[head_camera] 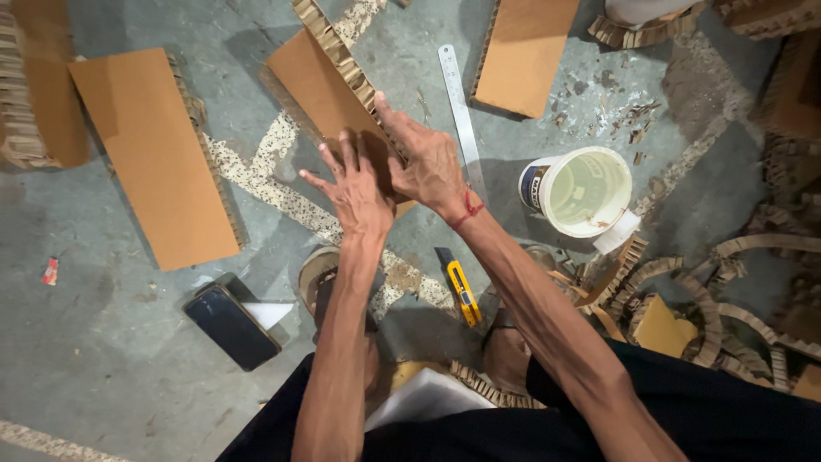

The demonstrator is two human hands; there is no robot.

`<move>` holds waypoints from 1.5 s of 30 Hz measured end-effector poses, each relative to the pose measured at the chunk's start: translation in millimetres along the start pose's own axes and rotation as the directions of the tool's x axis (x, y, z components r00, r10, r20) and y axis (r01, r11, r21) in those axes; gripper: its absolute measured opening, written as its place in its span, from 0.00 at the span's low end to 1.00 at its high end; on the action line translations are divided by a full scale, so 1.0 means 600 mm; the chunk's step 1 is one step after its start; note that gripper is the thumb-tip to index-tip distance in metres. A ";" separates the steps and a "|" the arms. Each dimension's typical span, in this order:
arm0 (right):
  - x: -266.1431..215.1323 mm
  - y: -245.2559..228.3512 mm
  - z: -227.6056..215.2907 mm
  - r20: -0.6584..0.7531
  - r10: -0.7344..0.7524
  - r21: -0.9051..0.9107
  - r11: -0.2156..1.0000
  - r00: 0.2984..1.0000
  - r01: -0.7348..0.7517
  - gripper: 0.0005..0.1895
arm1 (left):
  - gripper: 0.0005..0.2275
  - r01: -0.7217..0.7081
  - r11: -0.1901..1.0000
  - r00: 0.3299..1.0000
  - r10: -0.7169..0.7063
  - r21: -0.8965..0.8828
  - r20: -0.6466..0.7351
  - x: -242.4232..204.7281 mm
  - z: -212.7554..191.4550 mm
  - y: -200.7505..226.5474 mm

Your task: The person applies glue from a white tube onto the corrugated edges of cardboard strips and then presses them together to form a joint. They repeat this process for multiple pieces, aligning and pressing the glued edges to bond them.

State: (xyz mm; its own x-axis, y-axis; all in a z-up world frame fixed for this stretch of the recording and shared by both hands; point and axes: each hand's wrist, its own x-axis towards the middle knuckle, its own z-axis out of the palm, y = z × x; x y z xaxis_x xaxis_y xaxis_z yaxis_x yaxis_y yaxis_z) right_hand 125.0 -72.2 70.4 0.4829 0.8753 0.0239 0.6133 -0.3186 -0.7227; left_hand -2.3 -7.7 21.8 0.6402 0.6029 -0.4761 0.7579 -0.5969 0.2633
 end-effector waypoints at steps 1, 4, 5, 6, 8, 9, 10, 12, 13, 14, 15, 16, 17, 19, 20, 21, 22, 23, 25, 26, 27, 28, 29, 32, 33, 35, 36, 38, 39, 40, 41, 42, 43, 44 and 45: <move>-0.001 0.000 -0.001 0.004 0.008 -0.002 1.000 1.000 -0.008 0.48 | 0.48 -0.026 1.000 0.999 0.026 -0.010 -0.036 -0.004 0.003 -0.002; -0.001 -0.002 -0.003 -0.011 -0.010 0.004 1.000 1.000 0.010 0.48 | 0.40 -0.079 0.995 0.952 0.055 -0.068 -0.302 -0.007 0.000 -0.027; -0.003 -0.002 -0.005 -0.036 -0.039 0.007 0.999 0.999 0.039 0.48 | 0.36 0.000 0.992 0.949 -0.041 -0.128 -0.312 -0.008 -0.005 -0.043; -0.005 -0.003 -0.006 -0.058 -0.070 0.014 0.997 0.996 0.071 0.48 | 0.31 0.084 0.979 0.938 -0.141 -0.187 -0.318 -0.011 -0.015 -0.062; -0.005 -0.003 -0.006 -0.031 -0.034 -0.037 0.999 0.999 0.033 0.47 | 0.28 0.260 0.926 0.883 -0.343 -0.275 -0.320 -0.016 -0.035 -0.105; -0.004 -0.004 -0.003 -0.017 -0.017 -0.063 0.998 1.000 0.016 0.47 | 0.29 0.351 0.886 0.839 -0.441 -0.303 -0.319 -0.015 -0.044 -0.129; -0.003 -0.004 -0.003 -0.011 -0.022 -0.048 0.999 1.000 0.021 0.47 | 0.29 0.430 0.838 0.789 -0.530 -0.334 -0.313 -0.012 -0.052 -0.150; -0.001 -0.004 -0.004 -0.001 -0.028 -0.027 0.999 1.000 0.028 0.47 | 0.40 0.587 0.743 0.706 -0.665 -0.322 -0.246 -0.007 -0.063 -0.200; -0.001 -0.005 -0.004 0.003 -0.021 -0.024 0.999 1.000 0.021 0.47 | 0.46 0.656 0.687 0.657 -0.724 -0.312 -0.211 -0.005 -0.066 -0.227; -0.001 -0.007 -0.004 0.004 -0.012 -0.022 1.000 1.000 0.012 0.47 | 0.48 0.688 0.662 0.621 -0.749 -0.296 -0.231 -0.005 -0.065 -0.252; -0.001 -0.007 -0.005 0.006 -0.003 -0.020 1.000 1.000 0.003 0.47 | 0.51 0.719 0.636 0.584 -0.772 -0.280 -0.252 -0.006 -0.061 -0.274; 0.000 -0.008 -0.005 0.004 -0.003 -0.025 1.000 1.000 0.003 0.47 | 0.54 0.748 0.609 0.547 -0.791 -0.264 -0.273 -0.007 -0.055 -0.294; 0.001 -0.008 -0.004 0.001 -0.002 -0.030 1.000 1.000 0.002 0.47 | 0.53 0.734 0.615 0.551 -0.787 -0.289 -0.277 -0.010 -0.049 -0.313; 0.000 -0.008 -0.003 -0.003 -0.001 -0.041 0.999 1.000 0.000 0.47 | 0.52 0.703 0.626 0.557 -0.780 -0.337 -0.285 -0.019 -0.042 -0.341; 0.000 -0.008 -0.003 -0.004 -0.001 -0.046 0.999 1.000 0.001 0.47 | 0.51 0.719 0.610 0.556 -0.793 -0.333 -0.250 -0.019 -0.042 -0.352; 0.000 -0.007 -0.003 -0.004 -0.002 -0.051 0.999 1.000 0.002 0.47 | 0.51 0.735 0.593 0.553 -0.805 -0.328 -0.215 -0.019 -0.045 -0.361; 0.001 -0.006 -0.002 -0.005 -0.003 -0.052 0.999 1.000 0.002 0.47 | 0.51 0.751 0.576 0.549 -0.816 -0.323 -0.178 -0.019 -0.050 -0.369; 0.002 -0.006 0.000 -0.006 -0.004 -0.054 0.999 1.000 0.003 0.47 | 0.52 0.754 0.568 0.549 -0.821 -0.331 -0.157 -0.018 -0.058 -0.377; -0.001 -0.004 0.001 0.002 0.002 -0.055 0.998 1.000 -0.002 0.47 | 0.54 0.761 0.549 0.547 -0.829 -0.345 -0.113 -0.016 -0.073 -0.384; -0.001 -0.004 0.001 0.005 0.007 -0.056 0.998 1.000 -0.006 0.47 | 0.50 0.746 0.592 0.578 -0.803 -0.305 -0.146 -0.018 -0.080 -0.381; -0.001 -0.005 0.001 0.009 0.011 -0.056 0.998 1.000 -0.011 0.48 | 0.46 0.728 0.632 0.608 -0.774 -0.264 -0.176 -0.024 -0.086 -0.375; 0.000 -0.005 0.000 -0.001 0.000 -0.051 0.999 1.000 0.000 0.48 | 0.43 0.710 0.669 0.637 -0.743 -0.221 -0.204 -0.028 -0.093 -0.366; 0.001 -0.006 0.000 -0.010 -0.011 -0.046 0.999 1.000 0.010 0.48 | 0.41 0.692 0.682 0.634 -0.731 -0.237 -0.252 -0.029 -0.099 -0.356; -0.001 -0.008 0.000 -0.016 -0.008 -0.045 0.999 1.000 0.007 0.48 | 0.37 0.650 0.709 0.620 -0.703 -0.274 -0.348 -0.038 -0.104 -0.322; -0.001 -0.008 0.000 -0.015 0.000 -0.045 0.999 1.000 0.000 0.47 | 0.37 0.641 0.716 0.624 -0.696 -0.277 -0.355 -0.037 -0.105 -0.315; -0.002 -0.009 -0.001 -0.021 -0.017 -0.040 0.999 1.000 0.016 0.47 | 0.36 0.611 0.744 0.636 -0.664 -0.270 -0.393 -0.036 -0.107 -0.307; -0.002 -0.008 -0.001 -0.025 -0.023 -0.039 0.999 0.999 0.022 0.47 | 0.35 0.589 0.765 0.643 -0.639 -0.259 -0.423 -0.035 -0.108 -0.304; -0.001 -0.008 -0.001 -0.007 0.000 -0.033 0.999 1.000 -0.001 0.47 | 0.34 0.563 0.791 0.649 -0.603 -0.240 -0.465 -0.036 -0.111 -0.298; -0.001 -0.008 -0.001 0.002 0.013 -0.031 0.999 1.000 -0.013 0.47 | 0.33 0.558 0.796 0.648 -0.594 -0.232 -0.477 -0.038 -0.115 -0.295; 0.000 -0.008 -0.001 0.002 0.014 -0.037 0.999 1.000 -0.014 0.47 | 0.32 0.553 0.802 0.647 -0.585 -0.227 -0.489 -0.040 -0.120 -0.290; 0.000 -0.008 -0.001 0.001 0.015 -0.042 0.999 1.000 -0.015 0.47 | 0.31 0.527 0.791 0.655 -0.612 -0.312 -0.444 -0.045 -0.127 -0.284; 0.000 -0.008 -0.001 0.002 0.016 -0.047 0.999 1.000 -0.016 0.47 | 0.31 0.501 0.770 0.664 -0.635 -0.395 -0.395 -0.055 -0.136 -0.277; 0.000 -0.008 -0.001 -0.008 0.007 -0.050 0.999 1.000 -0.007 0.47 | 0.31 0.474 0.741 0.675 -0.653 -0.475 -0.345 -0.062 -0.145 -0.268; 0.000 -0.008 0.000 -0.015 -0.003 -0.053 0.999 1.000 0.002 0.47 | 0.27 0.448 0.772 0.704 -0.616 -0.452 -0.354 -0.068 -0.152 -0.258; 0.000 -0.009 0.000 -0.022 -0.013 -0.056 0.998 1.000 0.012 0.47 | 0.23 0.420 0.800 0.732 -0.578 -0.428 -0.362 -0.074 -0.157 -0.247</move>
State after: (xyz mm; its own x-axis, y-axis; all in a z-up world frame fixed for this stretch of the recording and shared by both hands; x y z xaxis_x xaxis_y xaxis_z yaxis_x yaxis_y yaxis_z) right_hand 121.7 -70.7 74.2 0.4883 0.8713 0.0486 0.6532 -0.3281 -0.6824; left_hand -130.9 103.9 83.0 0.0760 0.9775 -0.1970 0.9291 0.0023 0.3699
